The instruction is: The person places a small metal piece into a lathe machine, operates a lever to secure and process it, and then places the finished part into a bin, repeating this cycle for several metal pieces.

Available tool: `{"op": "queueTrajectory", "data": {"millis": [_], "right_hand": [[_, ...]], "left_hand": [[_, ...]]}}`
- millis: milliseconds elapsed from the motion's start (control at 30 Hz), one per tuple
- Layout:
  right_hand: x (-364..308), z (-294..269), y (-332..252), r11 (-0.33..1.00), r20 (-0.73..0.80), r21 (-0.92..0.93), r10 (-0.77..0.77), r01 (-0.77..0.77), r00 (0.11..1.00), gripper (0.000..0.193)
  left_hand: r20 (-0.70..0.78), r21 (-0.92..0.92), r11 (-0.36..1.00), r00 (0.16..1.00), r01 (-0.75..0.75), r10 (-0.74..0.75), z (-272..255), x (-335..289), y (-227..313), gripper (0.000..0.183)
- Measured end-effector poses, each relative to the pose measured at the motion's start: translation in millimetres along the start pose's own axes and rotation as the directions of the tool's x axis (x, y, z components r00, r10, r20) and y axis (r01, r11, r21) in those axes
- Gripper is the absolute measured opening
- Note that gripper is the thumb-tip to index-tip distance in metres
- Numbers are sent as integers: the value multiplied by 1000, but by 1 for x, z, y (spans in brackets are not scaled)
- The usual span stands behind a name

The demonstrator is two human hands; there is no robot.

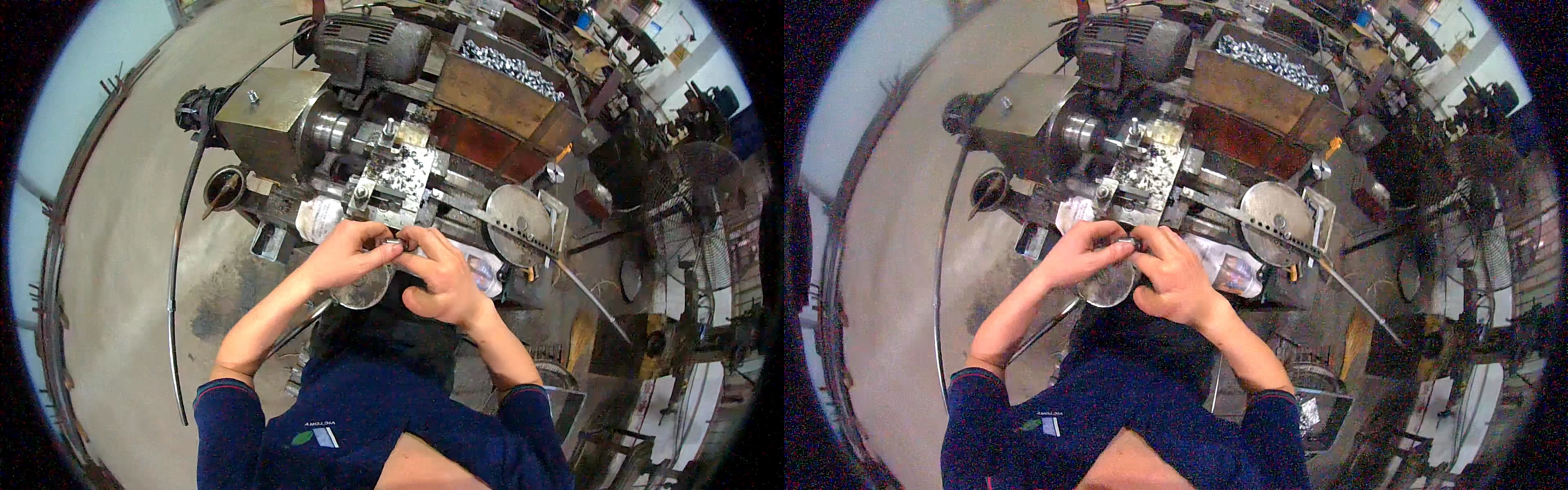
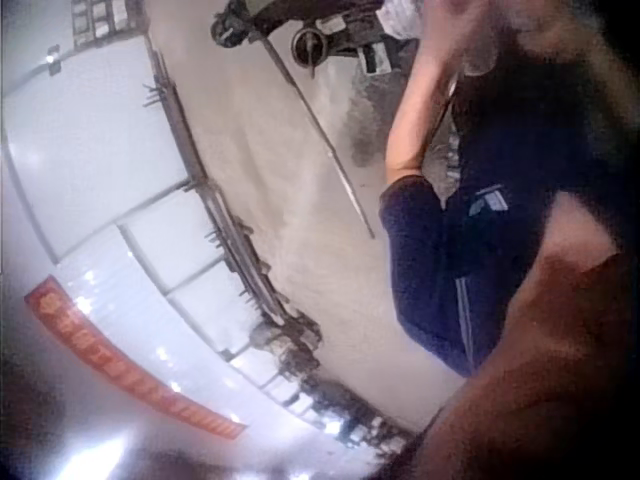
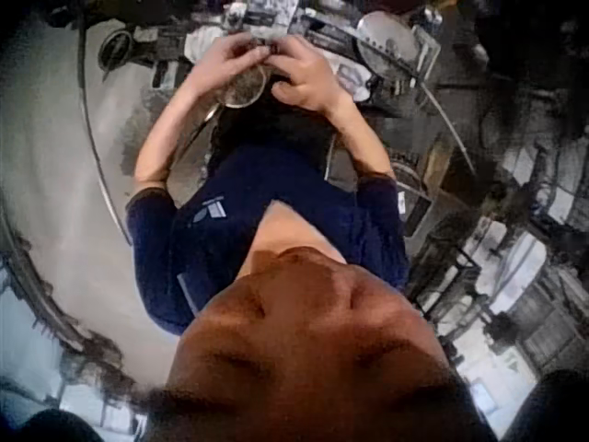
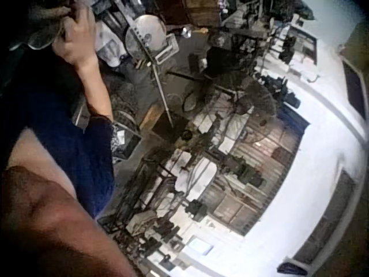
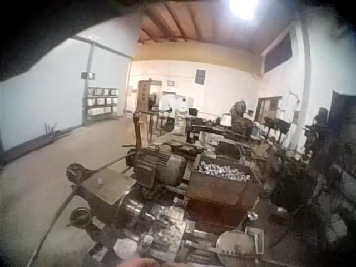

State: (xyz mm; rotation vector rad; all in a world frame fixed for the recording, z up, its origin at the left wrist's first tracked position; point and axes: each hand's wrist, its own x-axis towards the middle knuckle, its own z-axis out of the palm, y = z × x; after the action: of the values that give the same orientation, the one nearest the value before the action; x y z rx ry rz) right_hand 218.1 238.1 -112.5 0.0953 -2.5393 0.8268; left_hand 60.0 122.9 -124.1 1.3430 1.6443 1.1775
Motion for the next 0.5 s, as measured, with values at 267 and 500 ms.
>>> {"op": "queueTrajectory", "data": {"millis": [267, 500], "right_hand": [[75, 10, 19, 995, 218, -41, -84, 95, 972, 33], [170, 42, 86, 822, 186, -568, 183, -47, 965, 24]], "left_hand": [[-142, 6, 998, 988, 61, -60, -59, -27, -18, 26], [-641, 521, 763, 766, 381, 55, -188, -155, -63, 32]]}}
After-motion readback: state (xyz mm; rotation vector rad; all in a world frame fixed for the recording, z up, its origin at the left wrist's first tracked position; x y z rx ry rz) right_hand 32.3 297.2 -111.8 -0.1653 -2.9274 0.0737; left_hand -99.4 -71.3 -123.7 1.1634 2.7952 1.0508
